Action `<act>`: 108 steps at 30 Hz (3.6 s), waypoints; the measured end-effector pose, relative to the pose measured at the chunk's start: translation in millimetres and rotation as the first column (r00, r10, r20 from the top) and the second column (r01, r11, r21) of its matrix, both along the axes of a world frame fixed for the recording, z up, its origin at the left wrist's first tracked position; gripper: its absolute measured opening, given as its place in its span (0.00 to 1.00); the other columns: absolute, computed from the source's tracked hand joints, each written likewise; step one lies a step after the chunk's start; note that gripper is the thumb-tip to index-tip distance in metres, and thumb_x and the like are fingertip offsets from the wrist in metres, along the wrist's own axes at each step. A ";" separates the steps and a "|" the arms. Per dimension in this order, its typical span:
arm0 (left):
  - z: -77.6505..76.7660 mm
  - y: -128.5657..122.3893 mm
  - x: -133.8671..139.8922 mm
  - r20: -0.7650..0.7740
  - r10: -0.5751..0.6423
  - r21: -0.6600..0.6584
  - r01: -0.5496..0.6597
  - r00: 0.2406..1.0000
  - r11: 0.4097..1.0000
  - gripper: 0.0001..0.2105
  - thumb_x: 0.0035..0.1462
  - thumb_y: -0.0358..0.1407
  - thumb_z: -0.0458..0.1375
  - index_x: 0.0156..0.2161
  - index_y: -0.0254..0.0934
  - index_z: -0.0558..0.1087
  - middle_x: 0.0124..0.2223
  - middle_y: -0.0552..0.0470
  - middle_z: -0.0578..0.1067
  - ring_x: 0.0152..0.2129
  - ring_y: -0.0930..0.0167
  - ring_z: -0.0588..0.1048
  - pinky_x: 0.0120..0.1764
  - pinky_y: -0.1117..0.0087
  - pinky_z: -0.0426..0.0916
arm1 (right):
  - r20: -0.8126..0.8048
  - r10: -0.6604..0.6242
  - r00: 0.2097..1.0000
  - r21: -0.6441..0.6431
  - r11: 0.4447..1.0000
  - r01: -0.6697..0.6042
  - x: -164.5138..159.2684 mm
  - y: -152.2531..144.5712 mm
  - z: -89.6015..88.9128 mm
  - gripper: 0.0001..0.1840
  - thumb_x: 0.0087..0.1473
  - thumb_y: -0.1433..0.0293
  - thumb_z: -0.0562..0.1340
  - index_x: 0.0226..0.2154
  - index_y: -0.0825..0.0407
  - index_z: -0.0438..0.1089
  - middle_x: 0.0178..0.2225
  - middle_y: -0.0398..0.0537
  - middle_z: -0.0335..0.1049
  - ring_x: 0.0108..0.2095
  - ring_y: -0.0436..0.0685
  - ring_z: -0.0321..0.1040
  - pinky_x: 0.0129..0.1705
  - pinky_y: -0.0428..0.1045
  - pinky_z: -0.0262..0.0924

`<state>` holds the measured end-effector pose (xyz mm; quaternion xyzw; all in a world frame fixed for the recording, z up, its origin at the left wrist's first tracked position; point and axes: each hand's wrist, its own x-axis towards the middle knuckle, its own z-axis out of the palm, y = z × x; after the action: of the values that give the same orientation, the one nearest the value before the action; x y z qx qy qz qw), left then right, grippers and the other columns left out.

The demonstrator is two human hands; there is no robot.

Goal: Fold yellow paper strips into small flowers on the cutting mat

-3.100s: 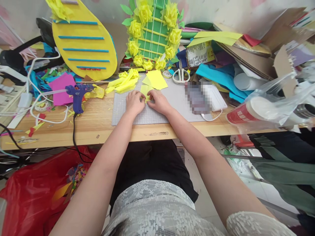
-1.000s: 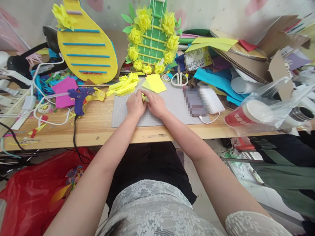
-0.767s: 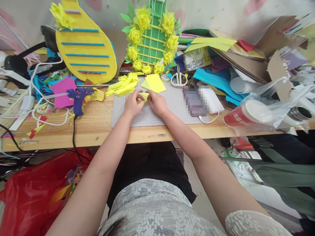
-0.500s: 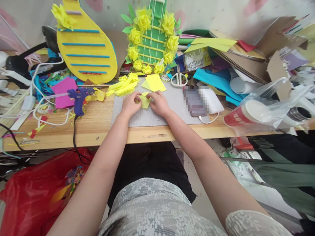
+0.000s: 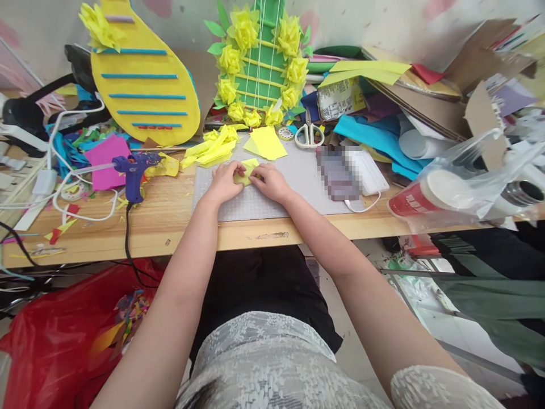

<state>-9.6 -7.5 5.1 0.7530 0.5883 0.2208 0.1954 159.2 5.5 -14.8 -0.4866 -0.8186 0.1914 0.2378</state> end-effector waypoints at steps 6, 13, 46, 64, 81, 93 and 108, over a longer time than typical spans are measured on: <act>1.8 -0.9 0.2 -0.023 0.014 -0.034 -0.015 1.000 0.999 0.12 0.46 0.27 0.57 0.37 0.42 0.66 0.44 0.50 0.75 0.47 0.61 0.70 0.51 0.56 0.61 | 0.016 -0.100 0.995 0.017 0.995 0.099 -8.7 -3.8 0.1 0.05 0.55 0.71 0.57 0.35 0.51 0.69 0.39 0.52 0.70 0.44 0.59 0.63 0.47 0.53 0.58; 5.0 -0.8 0.7 -0.025 0.024 -0.081 -0.026 0.999 0.996 0.12 0.45 0.27 0.56 0.37 0.41 0.65 0.43 0.51 0.74 0.47 0.62 0.69 0.51 0.57 0.60 | 0.050 -0.115 0.992 -0.026 0.993 0.117 -11.8 -9.6 9.3 0.10 0.55 0.73 0.55 0.40 0.52 0.66 0.37 0.51 0.71 0.43 0.59 0.63 0.45 0.53 0.58; 7.4 -3.1 12.1 -0.072 0.081 -0.014 -0.083 0.994 0.996 0.04 0.51 0.31 0.55 0.32 0.39 0.72 0.43 0.48 0.78 0.49 0.59 0.69 0.52 0.54 0.57 | 0.139 -0.199 0.970 0.002 0.980 0.200 -17.8 -10.9 12.2 0.08 0.56 0.73 0.52 0.38 0.53 0.65 0.40 0.54 0.71 0.41 0.58 0.65 0.40 0.51 0.57; 3.7 -1.4 7.3 -0.130 0.077 -0.020 -0.080 0.989 0.997 0.07 0.51 0.39 0.59 0.35 0.41 0.76 0.47 0.47 0.74 0.51 0.56 0.65 0.54 0.53 0.55 | 0.150 -0.158 0.976 0.016 0.987 0.157 -17.1 -12.0 9.9 0.10 0.56 0.71 0.54 0.41 0.53 0.65 0.40 0.55 0.71 0.41 0.59 0.64 0.42 0.51 0.56; 0.6 -3.0 15.8 -0.094 0.139 0.000 -0.140 0.986 0.990 0.09 0.48 0.43 0.62 0.33 0.39 0.74 0.45 0.45 0.72 0.51 0.55 0.64 0.55 0.53 0.54 | 0.007 -0.108 0.994 0.008 0.994 0.108 -2.8 -11.8 8.3 0.14 0.50 0.75 0.52 0.41 0.53 0.63 0.40 0.52 0.69 0.41 0.58 0.63 0.39 0.50 0.55; -1.4 6.5 -13.0 0.070 0.071 -0.063 -0.067 0.995 0.996 0.18 0.42 0.22 0.51 0.37 0.43 0.74 0.49 0.52 0.74 0.51 0.64 0.67 0.57 0.57 0.57 | -0.025 -0.103 0.994 -0.012 0.995 0.103 -1.5 -9.7 5.3 0.14 0.49 0.75 0.52 0.40 0.52 0.62 0.39 0.51 0.70 0.39 0.57 0.64 0.39 0.50 0.56; 6.8 -1.5 2.6 -0.016 -0.107 0.085 0.108 0.994 0.990 0.08 0.50 0.31 0.58 0.36 0.41 0.78 0.47 0.50 0.75 0.49 0.64 0.67 0.56 0.61 0.59 | -0.198 -0.097 0.975 -0.078 0.994 0.083 9.7 -3.1 6.4 0.19 0.45 0.78 0.52 0.42 0.51 0.63 0.38 0.48 0.72 0.40 0.54 0.65 0.45 0.50 0.61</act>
<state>-7.0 -8.9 11.9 0.7926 0.5378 0.2308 0.1710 168.9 2.4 -8.4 -0.5092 -0.7604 0.2569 0.3107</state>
